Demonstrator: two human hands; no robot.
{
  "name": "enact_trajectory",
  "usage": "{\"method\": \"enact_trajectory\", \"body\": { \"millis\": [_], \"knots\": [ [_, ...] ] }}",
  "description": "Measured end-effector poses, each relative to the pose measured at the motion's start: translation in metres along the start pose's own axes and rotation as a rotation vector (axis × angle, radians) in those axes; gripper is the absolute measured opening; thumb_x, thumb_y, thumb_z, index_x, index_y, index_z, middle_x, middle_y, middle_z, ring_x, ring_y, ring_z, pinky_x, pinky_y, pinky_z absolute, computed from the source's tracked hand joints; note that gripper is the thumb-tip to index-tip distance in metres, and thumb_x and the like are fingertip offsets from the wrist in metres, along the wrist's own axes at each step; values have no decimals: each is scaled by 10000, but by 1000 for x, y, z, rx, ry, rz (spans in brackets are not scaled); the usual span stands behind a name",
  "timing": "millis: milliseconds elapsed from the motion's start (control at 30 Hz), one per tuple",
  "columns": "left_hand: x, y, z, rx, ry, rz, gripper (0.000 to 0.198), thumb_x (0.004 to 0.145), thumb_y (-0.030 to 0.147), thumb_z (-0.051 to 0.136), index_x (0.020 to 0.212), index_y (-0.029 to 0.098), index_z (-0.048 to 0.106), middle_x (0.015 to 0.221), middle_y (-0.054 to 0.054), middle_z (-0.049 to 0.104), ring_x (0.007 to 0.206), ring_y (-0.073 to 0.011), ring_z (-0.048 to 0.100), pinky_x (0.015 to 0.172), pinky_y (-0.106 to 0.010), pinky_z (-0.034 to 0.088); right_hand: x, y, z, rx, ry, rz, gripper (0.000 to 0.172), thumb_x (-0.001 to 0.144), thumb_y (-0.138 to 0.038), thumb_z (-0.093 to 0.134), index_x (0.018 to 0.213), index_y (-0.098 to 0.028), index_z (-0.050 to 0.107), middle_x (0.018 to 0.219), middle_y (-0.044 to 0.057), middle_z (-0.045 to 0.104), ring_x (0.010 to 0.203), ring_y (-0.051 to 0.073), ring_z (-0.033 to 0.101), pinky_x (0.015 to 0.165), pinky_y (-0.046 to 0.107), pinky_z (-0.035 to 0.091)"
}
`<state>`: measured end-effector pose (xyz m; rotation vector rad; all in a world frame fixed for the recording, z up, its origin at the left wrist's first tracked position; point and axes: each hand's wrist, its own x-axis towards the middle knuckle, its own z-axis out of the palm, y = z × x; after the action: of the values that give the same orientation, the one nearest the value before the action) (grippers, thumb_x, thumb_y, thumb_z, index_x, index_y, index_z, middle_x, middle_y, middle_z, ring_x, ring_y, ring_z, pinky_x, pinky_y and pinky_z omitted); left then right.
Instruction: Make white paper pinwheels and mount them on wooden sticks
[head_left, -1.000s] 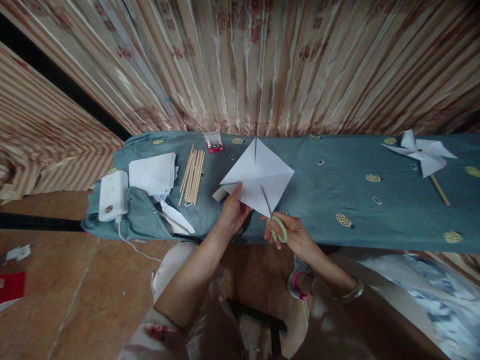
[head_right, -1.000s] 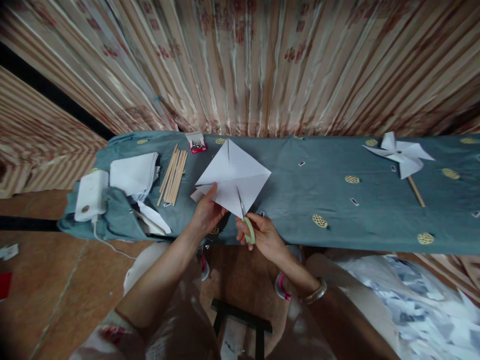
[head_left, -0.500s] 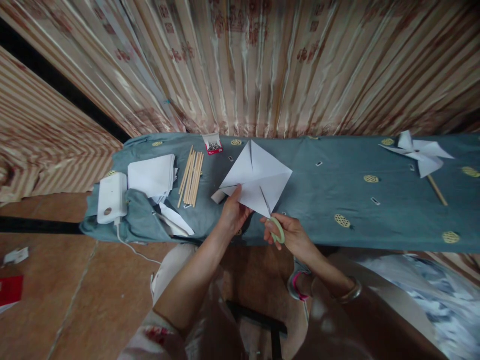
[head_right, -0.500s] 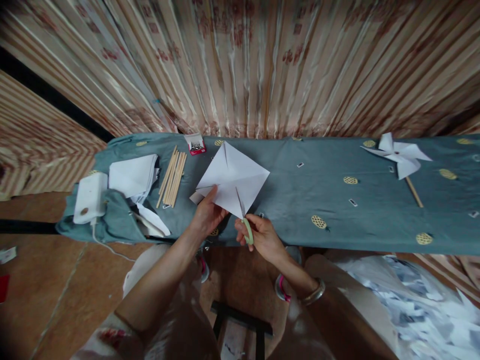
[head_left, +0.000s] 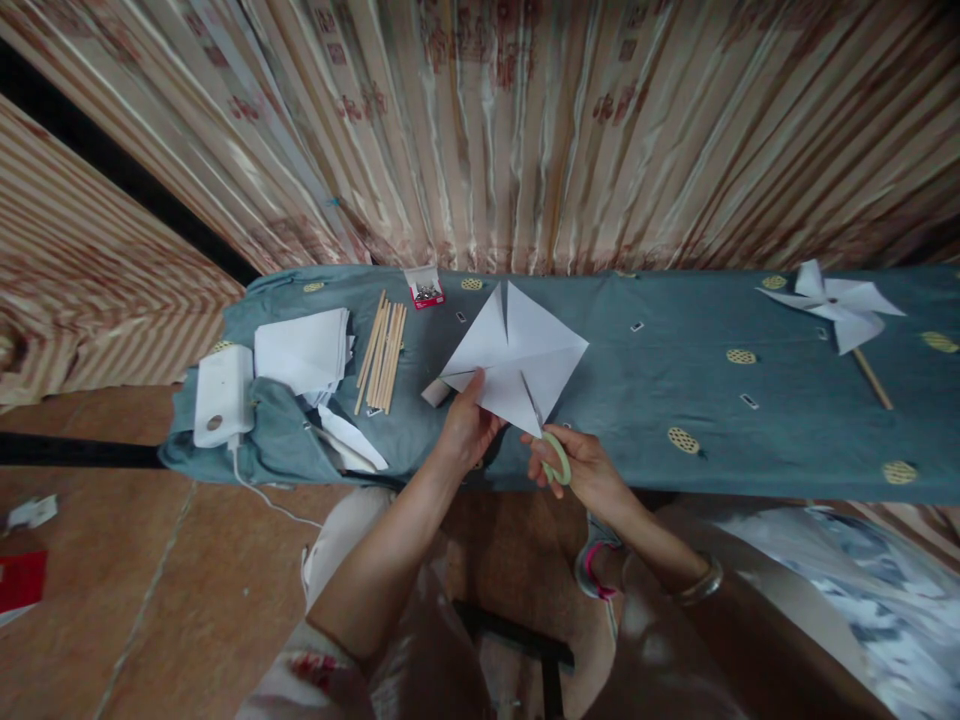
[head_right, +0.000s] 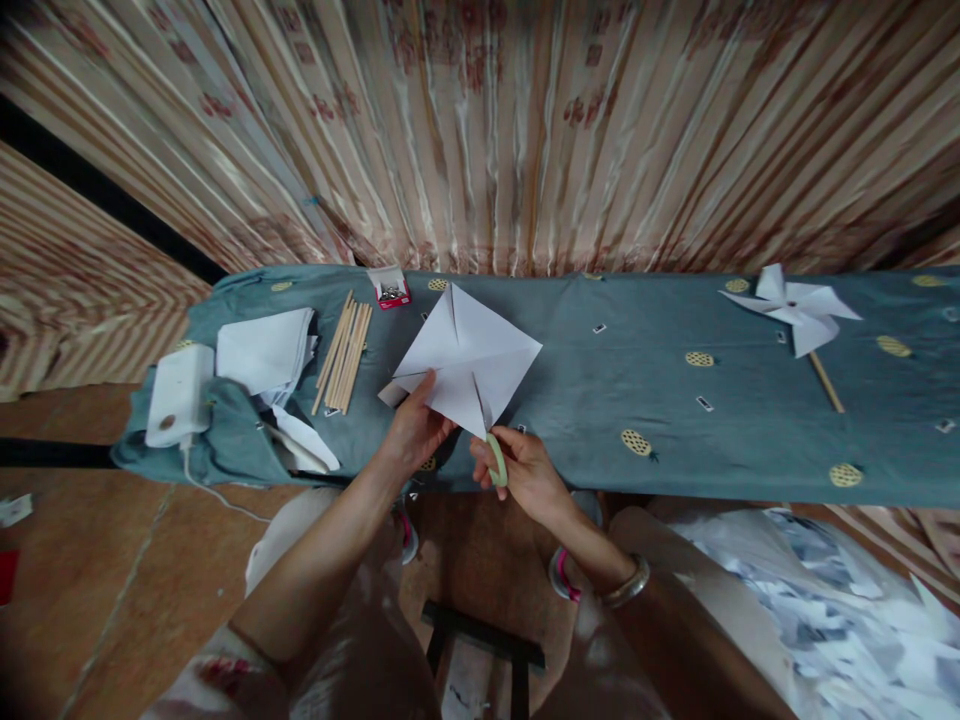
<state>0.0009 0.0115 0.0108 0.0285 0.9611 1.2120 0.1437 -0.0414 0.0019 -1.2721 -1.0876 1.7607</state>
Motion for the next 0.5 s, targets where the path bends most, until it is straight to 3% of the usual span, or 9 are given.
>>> {"method": "enact_trajectory", "body": {
  "millis": [500],
  "knots": [
    [-1, 0, 0, 4, -34, 0, 243, 971, 207, 447, 1106, 114, 627, 804, -49, 732, 752, -153, 699, 862, -283, 565, 0, 0, 0, -2, 38, 5, 419, 621, -562, 771, 658, -170, 628, 516, -8, 601, 410, 85, 505, 294, 162, 323]
  ]
}}
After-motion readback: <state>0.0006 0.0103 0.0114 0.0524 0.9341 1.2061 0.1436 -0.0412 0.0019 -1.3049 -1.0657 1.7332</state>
